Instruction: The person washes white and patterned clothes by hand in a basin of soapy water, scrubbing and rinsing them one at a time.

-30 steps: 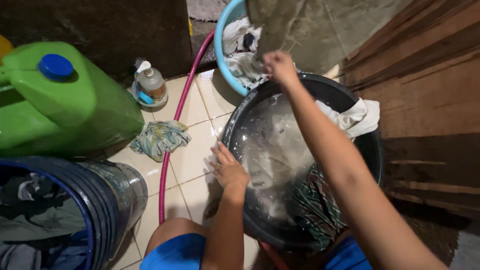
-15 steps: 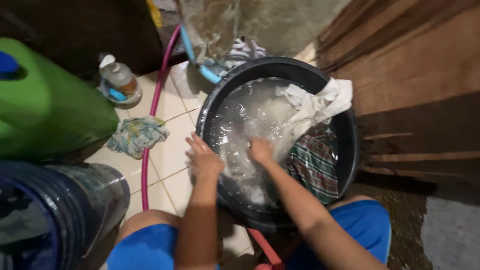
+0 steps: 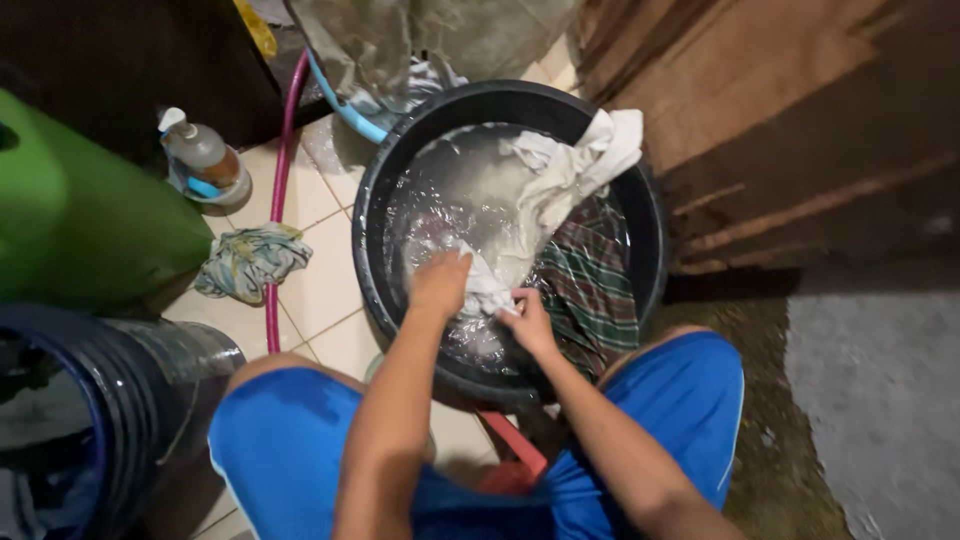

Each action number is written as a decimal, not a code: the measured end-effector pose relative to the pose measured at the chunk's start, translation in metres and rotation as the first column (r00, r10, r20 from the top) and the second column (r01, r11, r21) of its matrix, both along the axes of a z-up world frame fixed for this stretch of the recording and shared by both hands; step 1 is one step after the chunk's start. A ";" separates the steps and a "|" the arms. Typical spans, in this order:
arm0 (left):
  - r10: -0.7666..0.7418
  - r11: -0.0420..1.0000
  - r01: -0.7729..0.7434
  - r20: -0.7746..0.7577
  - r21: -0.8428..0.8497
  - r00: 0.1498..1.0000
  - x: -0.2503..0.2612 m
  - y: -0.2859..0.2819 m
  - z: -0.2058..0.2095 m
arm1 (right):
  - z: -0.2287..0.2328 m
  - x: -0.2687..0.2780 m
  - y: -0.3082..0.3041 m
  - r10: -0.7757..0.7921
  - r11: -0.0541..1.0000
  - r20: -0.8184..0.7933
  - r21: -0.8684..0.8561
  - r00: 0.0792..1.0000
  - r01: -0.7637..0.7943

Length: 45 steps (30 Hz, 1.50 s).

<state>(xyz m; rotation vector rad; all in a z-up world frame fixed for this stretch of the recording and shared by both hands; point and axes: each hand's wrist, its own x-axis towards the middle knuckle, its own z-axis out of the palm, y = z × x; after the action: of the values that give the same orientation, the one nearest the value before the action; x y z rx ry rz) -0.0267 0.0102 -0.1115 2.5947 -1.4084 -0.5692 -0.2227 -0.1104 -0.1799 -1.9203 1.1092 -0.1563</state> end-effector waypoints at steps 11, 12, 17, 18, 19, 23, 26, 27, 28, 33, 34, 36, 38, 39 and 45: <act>0.046 0.999 -0.047 0.079 0.014 0.996 -0.047 -0.021 -0.053 | -0.062 -0.034 -0.001 -0.037 0.989 -0.095 0.141 0.995 0.050; 0.038 0.999 -0.039 0.040 0.033 0.998 -0.045 -0.023 -0.051 | -0.064 -0.028 -0.003 -0.042 0.983 -0.100 0.176 0.994 0.059; 0.160 0.969 -0.218 -0.370 -0.119 0.915 -0.032 -0.026 -0.006 | -0.071 -0.012 -0.002 -0.039 0.865 0.204 0.496 0.978 -0.069; 0.171 0.938 -0.283 -0.443 -0.199 0.880 -0.027 -0.026 0.008 | -0.072 -0.010 0.000 -0.062 0.842 0.189 0.537 0.980 -0.050; 0.172 0.897 -0.350 -0.514 -0.272 0.840 -0.020 -0.026 0.023 | -0.072 -0.009 0.000 -0.087 0.843 0.167 0.537 0.982 -0.017; -0.079 0.647 -0.574 -0.793 -0.502 0.604 0.007 -0.013 0.096 | -0.066 -0.001 0.001 -0.203 0.854 0.158 0.512 0.966 0.095; -0.348 0.441 -0.666 -0.798 -0.602 0.491 0.022 0.022 0.153 | -0.058 0.007 0.002 -0.157 0.953 0.161 0.282 0.974 0.107; -0.335 0.429 -0.668 -0.794 -0.608 0.508 0.024 0.031 0.168 | -0.054 0.009 0.001 -0.120 0.982 0.145 0.166 0.982 0.096; -0.321 0.414 -0.668 -0.786 -0.618 0.528 0.027 0.038 0.180 | -0.048 0.012 -0.001 -0.060 0.998 0.146 0.002 0.987 0.061; 0.104 0.582 -0.616 -0.703 -0.531 0.704 0.034 0.041 0.182 | -0.029 0.033 -0.023 0.232 0.931 -0.035 -0.282 0.972 -0.232; 0.208 0.660 -0.582 -0.628 -0.476 0.750 0.033 0.039 0.174 | -0.027 0.037 -0.028 0.268 0.919 -0.094 -0.274 0.959 -0.283; 0.298 0.756 -0.524 -0.506 -0.391 0.809 0.033 0.034 0.154 | -0.019 0.044 -0.035 0.336 0.891 -0.209 -0.247 0.918 -0.382; 0.290 0.809 -0.467 -0.450 -0.356 0.845 0.034 0.025 0.131 | -0.002 0.046 -0.027 0.392 0.897 -0.214 -0.129 0.895 -0.424; 0.318 0.835 -0.457 -0.408 -0.307 0.856 0.033 0.024 0.123 | 0.009 0.047 -0.020 0.420 0.894 -0.214 -0.069 0.882 -0.443; 0.360 0.922 -0.386 -0.300 -0.032 0.883 0.013 -0.001 0.122 | 0.066 0.038 0.050 0.800 0.595 -0.052 -0.050 0.597 -0.802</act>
<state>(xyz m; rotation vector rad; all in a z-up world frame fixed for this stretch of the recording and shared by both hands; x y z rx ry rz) -0.0133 0.0092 0.0109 2.4867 -0.7962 -0.7638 -0.1848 -0.0604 -0.1140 -2.3044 0.1400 0.3471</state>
